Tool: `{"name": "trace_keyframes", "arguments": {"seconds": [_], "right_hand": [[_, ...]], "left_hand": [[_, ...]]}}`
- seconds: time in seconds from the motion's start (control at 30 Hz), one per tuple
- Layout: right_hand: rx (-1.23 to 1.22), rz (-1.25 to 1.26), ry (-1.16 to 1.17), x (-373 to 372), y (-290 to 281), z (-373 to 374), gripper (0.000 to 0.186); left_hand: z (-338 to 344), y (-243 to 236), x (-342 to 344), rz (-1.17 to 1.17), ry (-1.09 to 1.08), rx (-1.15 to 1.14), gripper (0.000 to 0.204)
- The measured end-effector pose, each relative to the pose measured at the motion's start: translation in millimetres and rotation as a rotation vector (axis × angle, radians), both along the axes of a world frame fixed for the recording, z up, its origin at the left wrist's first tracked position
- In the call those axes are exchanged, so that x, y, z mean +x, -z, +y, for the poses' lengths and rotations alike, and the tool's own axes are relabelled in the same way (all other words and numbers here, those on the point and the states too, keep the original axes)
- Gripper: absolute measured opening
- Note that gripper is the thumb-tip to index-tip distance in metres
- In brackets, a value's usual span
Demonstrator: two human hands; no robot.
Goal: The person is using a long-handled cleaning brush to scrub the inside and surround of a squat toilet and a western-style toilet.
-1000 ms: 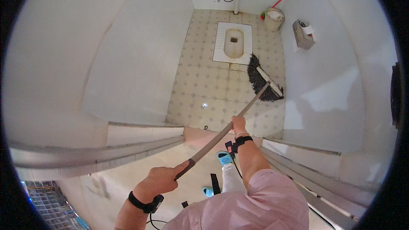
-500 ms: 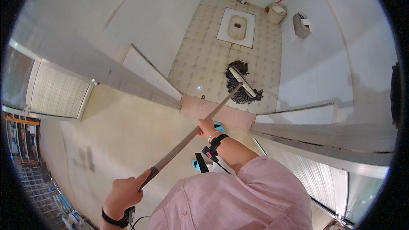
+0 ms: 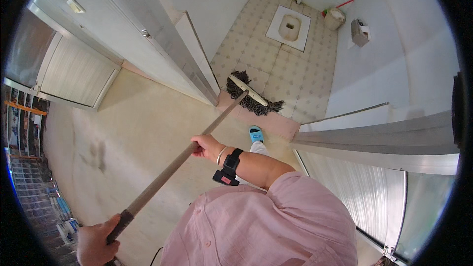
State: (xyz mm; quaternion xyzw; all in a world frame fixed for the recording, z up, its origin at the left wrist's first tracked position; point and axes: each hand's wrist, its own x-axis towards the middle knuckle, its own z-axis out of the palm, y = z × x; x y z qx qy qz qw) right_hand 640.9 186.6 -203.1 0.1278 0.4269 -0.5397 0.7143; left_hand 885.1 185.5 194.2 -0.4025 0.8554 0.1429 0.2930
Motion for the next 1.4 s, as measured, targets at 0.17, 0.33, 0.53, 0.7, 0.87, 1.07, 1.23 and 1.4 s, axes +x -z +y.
{"name": "trace_keyframes", "arguments": {"seconds": [0.17,0.33,0.53,0.7,0.87,1.07,1.23,1.4], "right_hand": [[-0.103,0.039,-0.05,6.2,-60.2,-11.7,0.014],[-0.107,0.073,0.017,-17.3,-82.5,-7.0,0.013],[-0.015,0.072,0.089,-78.3,-50.0,-10.1,0.017],[0.106,0.029,0.068,-123.0,21.4,-9.4,0.015],[0.129,0.037,0.183,-162.3,53.3,-18.5,0.009],[0.157,0.036,0.174,-183.7,41.9,-20.1,0.012],[0.149,0.074,0.093,-189.5,64.5,-18.4,0.007],[0.132,0.246,0.152,-239.6,90.6,-37.2,0.018]], "left_hand": [[-8.7,-60.3,5.4,-0.051,-0.249,0.073,0.061],[-31.5,-51.0,18.9,0.029,-0.218,0.131,0.061],[-59.4,-8.6,-40.9,0.263,-0.119,0.152,0.055],[-67.2,21.3,-161.0,-0.229,0.24,0.118,0.054],[-67.7,35.6,-232.0,-0.38,0.289,0.194,0.052],[-75.1,21.6,-270.0,-0.419,0.17,0.203,0.053],[-67.6,43.5,-259.5,-0.351,-0.002,0.259,0.055],[-68.5,78.5,-284.1,-0.263,-0.032,0.33,0.062]]}}
